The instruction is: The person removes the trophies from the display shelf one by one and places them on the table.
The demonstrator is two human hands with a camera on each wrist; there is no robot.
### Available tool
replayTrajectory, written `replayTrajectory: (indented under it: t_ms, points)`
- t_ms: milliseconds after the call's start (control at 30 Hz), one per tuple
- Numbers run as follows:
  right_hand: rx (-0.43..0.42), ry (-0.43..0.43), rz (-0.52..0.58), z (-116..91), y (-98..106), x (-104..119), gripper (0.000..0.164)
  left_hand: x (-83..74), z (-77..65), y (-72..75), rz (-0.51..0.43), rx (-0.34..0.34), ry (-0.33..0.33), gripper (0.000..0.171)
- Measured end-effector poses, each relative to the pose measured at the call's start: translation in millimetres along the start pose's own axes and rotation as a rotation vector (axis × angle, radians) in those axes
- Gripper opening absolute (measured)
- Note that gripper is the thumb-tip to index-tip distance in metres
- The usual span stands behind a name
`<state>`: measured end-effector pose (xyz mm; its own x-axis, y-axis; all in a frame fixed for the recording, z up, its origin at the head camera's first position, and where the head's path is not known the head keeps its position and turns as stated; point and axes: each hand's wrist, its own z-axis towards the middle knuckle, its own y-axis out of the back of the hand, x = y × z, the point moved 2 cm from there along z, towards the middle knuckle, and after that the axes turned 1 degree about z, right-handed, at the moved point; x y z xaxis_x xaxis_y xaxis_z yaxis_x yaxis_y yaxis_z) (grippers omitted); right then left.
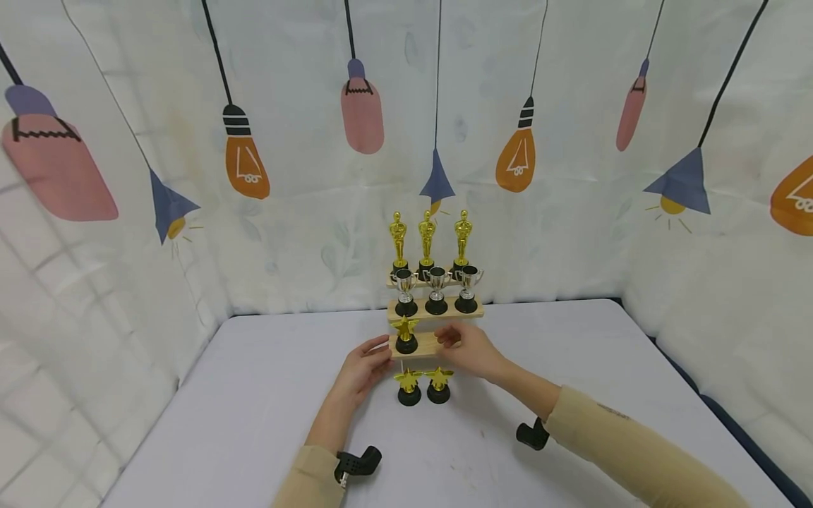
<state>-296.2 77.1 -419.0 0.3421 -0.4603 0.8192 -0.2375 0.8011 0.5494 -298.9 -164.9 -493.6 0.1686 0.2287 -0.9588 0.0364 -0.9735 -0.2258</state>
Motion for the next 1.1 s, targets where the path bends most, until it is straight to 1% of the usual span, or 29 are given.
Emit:
replayTrajectory:
  t_ms: [200, 467, 667, 833, 933, 1100]
  points:
    - [-0.024, -0.018, -0.008, 12.3, -10.6, 7.2, 0.028, -0.5, -0.4, 0.0, -0.004, 0.005, -0.004, 0.045]
    - [0.012, -0.057, 0.030, 25.9, -21.8, 10.6, 0.033, -1.3, 0.1, 1.0, -0.007, 0.012, -0.005, 0.045]
    - [0.030, -0.116, 0.030, 30.3, -27.8, 11.3, 0.036, 0.1, -1.8, 0.5, -0.005, 0.025, -0.004, 0.046]
    - [0.030, -0.122, 0.050, 34.5, -34.2, 9.0, 0.038, 0.4, -3.8, 0.1, -0.007, 0.033, -0.002, 0.047]
    - [0.019, -0.121, 0.028, 36.9, -37.6, 8.1, 0.039, 0.1, -3.8, 0.4, -0.012, 0.029, 0.001, 0.046]
    - [0.002, -0.126, -0.039, 40.9, -42.5, 10.6, 0.041, 0.7, -1.8, 1.9, -0.008, 0.033, -0.017, 0.046]
